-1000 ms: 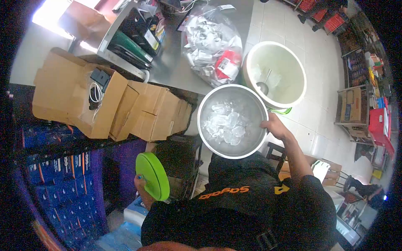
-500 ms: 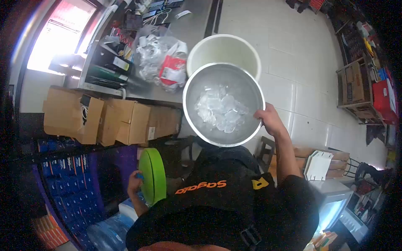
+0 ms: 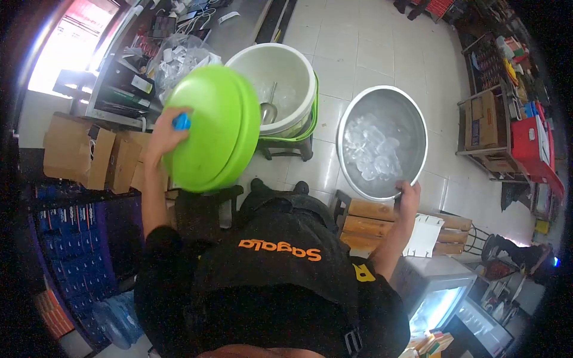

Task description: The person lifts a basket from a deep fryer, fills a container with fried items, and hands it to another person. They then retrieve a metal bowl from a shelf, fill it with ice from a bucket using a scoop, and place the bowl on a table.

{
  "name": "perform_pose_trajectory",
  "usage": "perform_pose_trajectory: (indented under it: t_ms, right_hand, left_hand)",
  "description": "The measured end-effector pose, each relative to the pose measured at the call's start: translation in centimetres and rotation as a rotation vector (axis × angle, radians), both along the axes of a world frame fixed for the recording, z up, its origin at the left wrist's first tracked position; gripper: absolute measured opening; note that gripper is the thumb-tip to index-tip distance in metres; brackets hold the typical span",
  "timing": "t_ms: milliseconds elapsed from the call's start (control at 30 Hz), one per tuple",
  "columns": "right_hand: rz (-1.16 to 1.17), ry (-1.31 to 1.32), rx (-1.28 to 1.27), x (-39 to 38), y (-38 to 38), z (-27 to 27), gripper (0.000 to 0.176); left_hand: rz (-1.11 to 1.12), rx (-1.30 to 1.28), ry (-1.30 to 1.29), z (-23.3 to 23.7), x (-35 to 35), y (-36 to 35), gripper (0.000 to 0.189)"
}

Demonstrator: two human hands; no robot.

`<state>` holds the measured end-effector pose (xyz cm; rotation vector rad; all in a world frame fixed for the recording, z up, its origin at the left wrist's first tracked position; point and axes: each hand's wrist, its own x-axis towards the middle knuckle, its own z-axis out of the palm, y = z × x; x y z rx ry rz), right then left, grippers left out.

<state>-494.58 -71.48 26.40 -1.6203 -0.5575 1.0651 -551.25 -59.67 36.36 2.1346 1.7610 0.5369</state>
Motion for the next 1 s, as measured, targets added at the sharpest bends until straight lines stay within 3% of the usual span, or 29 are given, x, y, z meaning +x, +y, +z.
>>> perform_pose_trajectory:
  t_ms: [133,267,400,467,500,533,700,800,900,1000]
  right_hand:
    - [-0.168,0.158,0.024,0.8,-3.0,0.7,0.013]
    - [-0.302,0.006,-0.027,2.6,-6.1,-1.9,0.016]
    - [-0.311,0.186,0.064,1.9,-7.2,-0.7,0.025]
    - [-0.266,-0.047,-0.013,3.5,-8.1,-2.4,0.025]
    - [-0.323,0.059,-0.054,4.2,-7.8,-2.9,0.025]
    - [-0.376,0.164,-0.095,5.0,-7.2,-3.2,0.025]
    - [-0.36,0.203,-0.077,7.5,-0.6,-3.0,0.021]
    - [-0.398,0.16,-0.074,9.7,4.9,-2.6,0.01]
    - [-0.353,0.145,-0.08,14.1,8.4,-3.9,0.007]
    - [-0.272,0.154,-0.125,17.2,12.8,-2.4,0.012]
  left_hand:
    - [-0.11,0.018,-0.003,-2.4,4.7,7.7,0.047]
    - [-0.16,0.01,0.049,-6.1,8.5,13.5,0.049]
    - [-0.145,-0.007,0.109,-8.6,10.6,17.2,0.047]
    - [-0.137,-0.046,0.12,-9.7,11.8,18.8,0.047]
    - [-0.121,-0.062,0.127,-9.9,12.0,19.0,0.047]
    - [-0.129,-0.074,0.115,-10.5,12.4,19.1,0.047]
    - [-0.132,-0.178,0.072,-11.7,13.1,19.7,0.048]
    - [-0.183,-0.363,0.104,-10.2,13.7,20.5,0.05]
    - [-0.105,-0.373,0.13,-9.1,15.5,21.7,0.045]
    - [-0.055,0.008,-0.093,-6.2,22.8,24.1,0.037]
